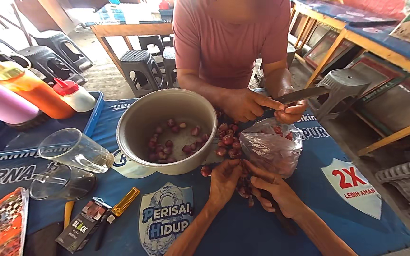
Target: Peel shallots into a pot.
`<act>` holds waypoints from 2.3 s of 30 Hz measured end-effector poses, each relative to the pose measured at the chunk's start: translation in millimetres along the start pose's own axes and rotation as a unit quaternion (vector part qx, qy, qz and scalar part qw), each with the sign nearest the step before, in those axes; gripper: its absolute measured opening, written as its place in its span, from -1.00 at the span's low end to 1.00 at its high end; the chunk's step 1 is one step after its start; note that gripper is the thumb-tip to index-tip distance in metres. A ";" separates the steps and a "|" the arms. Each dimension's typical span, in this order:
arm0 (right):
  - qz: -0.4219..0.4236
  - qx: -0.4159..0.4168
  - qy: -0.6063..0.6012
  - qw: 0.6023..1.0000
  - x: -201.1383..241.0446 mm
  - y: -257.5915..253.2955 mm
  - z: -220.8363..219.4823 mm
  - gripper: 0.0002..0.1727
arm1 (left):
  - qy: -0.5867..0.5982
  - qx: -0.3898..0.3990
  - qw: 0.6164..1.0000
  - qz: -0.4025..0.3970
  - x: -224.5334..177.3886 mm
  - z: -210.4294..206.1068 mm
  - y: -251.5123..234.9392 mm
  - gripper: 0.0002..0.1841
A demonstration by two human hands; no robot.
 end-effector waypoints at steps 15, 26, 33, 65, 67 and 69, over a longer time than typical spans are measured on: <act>-0.054 0.059 -0.149 0.986 0.9 -2.8 9.8 -0.38 | 0.035 0.055 0.998 0.026 -1.9 1.8 -3.0 -0.73; -0.018 0.032 -0.131 0.991 5.3 0.4 8.0 -0.39 | 0.046 0.037 0.998 0.036 0.3 5.6 -5.6 -0.80; 0.014 0.032 0.000 0.999 1.5 3.0 0.7 -0.32 | 0.033 0.023 0.999 0.015 0.1 4.0 -3.2 -0.83; 0.011 0.033 -0.024 0.999 -2.3 -0.1 0.1 -0.34 | 0.035 0.000 0.999 0.026 0.9 2.6 -4.6 -0.83; 0.019 0.014 -0.007 1.000 -2.8 -0.2 -2.0 -0.36 | 0.043 0.007 0.998 0.033 0.5 2.3 -4.5 -0.83; 0.028 0.003 -0.003 1.000 -3.3 -0.6 -2.9 -0.38 | 0.048 0.013 0.998 0.041 0.1 2.6 -4.8 -0.80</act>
Point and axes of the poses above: each hand's wrist, its own y-axis away from the middle knuckle, its own z-axis out of the back of the hand, x = y × z, the point moved 2 cm from there along -y, towards the middle knuckle, and after that the axes turned 8 degrees about -y, right-handed, at the moved point
